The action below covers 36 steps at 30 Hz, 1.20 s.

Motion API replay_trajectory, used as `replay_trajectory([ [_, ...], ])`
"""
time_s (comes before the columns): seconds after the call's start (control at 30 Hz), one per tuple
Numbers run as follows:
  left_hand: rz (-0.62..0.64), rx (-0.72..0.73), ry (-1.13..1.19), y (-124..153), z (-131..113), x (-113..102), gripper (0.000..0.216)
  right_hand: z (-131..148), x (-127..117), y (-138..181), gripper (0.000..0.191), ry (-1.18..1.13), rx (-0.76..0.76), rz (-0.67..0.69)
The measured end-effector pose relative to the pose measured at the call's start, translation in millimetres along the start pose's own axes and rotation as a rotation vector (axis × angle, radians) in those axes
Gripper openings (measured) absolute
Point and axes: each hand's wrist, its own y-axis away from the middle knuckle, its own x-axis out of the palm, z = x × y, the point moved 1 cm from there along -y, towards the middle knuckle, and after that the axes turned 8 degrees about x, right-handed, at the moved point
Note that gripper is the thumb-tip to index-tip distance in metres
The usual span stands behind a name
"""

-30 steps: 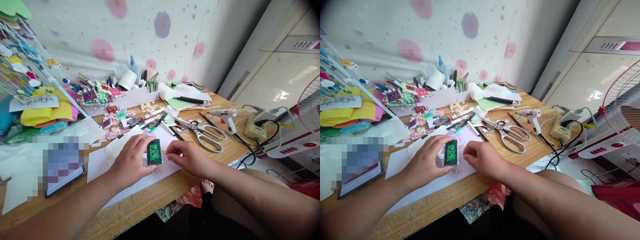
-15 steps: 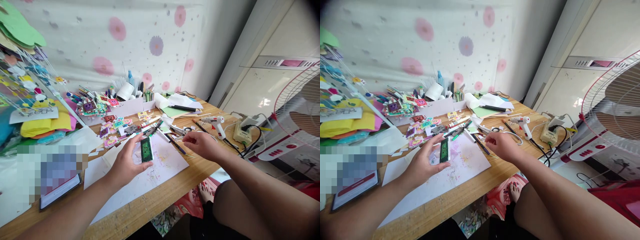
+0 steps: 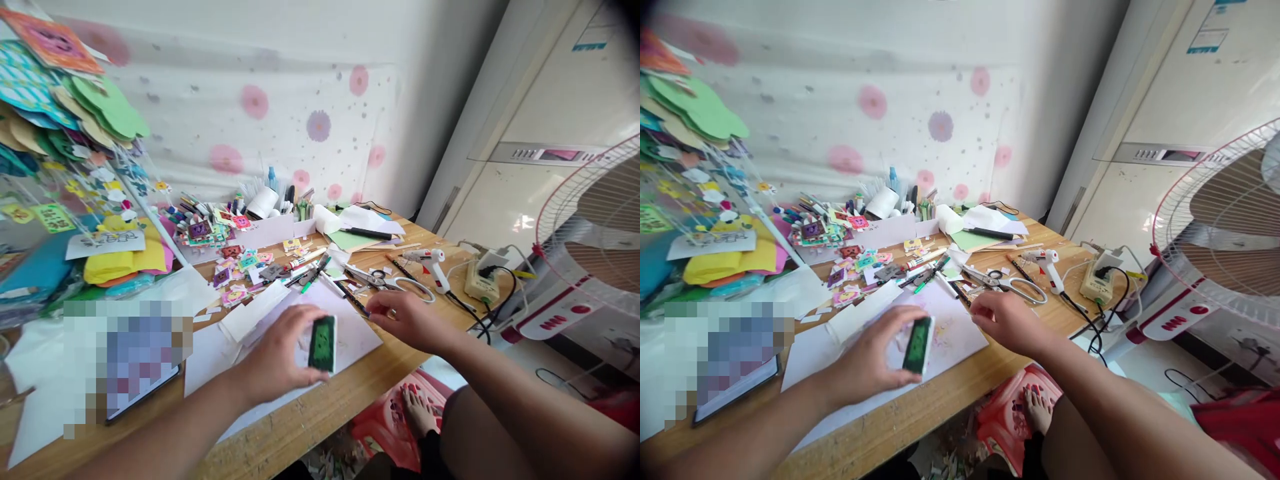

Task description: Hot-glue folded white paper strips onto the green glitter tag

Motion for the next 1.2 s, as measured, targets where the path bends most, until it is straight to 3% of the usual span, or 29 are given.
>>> replay_trajectory([
  [0.07,0.139,0.091,-0.069,-0.8,-7.1,2.9,0.072,-3.2,2.0,-2.0,0.011,-0.005,-0.019,0.002],
  [0.13,0.2,0.132,-0.095,-1.4,-10.8,4.3,0.074,-5.9,1.1,-6.2,0.01,-0.012,-0.033,0.005],
  [0.47,0.258,0.1,-0.125,-5.9,-1.2,-2.0,0.075,1.3,0.9,-28.7,0.013,-0.136,-0.107,0.225],
  [0.7,0.26,-0.082,-0.257,-8.0,20.5,-28.3,0.074,-17.7,-17.4,-52.4,0.013,-0.055,-0.103,0.154],
  [0.83,0.306,-0.084,-0.346,-26.7,26.9,-40.3,0.068,-30.4,-24.2,-55.2,0.014,-0.102,-0.124,0.133],
  [1.0,0.501,-0.023,-0.402,-69.6,34.9,-45.0,0.076,-37.1,-24.4,-49.8,0.012,-0.105,-0.195,0.15],
  [1.1,0.415,-0.074,-0.551,-80.2,40.2,-60.8,0.076,-38.9,-26.2,-43.5,0.012,-0.116,-0.223,0.153],
  [1.2,0.137,-0.305,-0.631,-66.3,43.4,-82.8,0.051,-43.7,-28.4,-36.4,0.014,-0.107,-0.222,0.167],
])
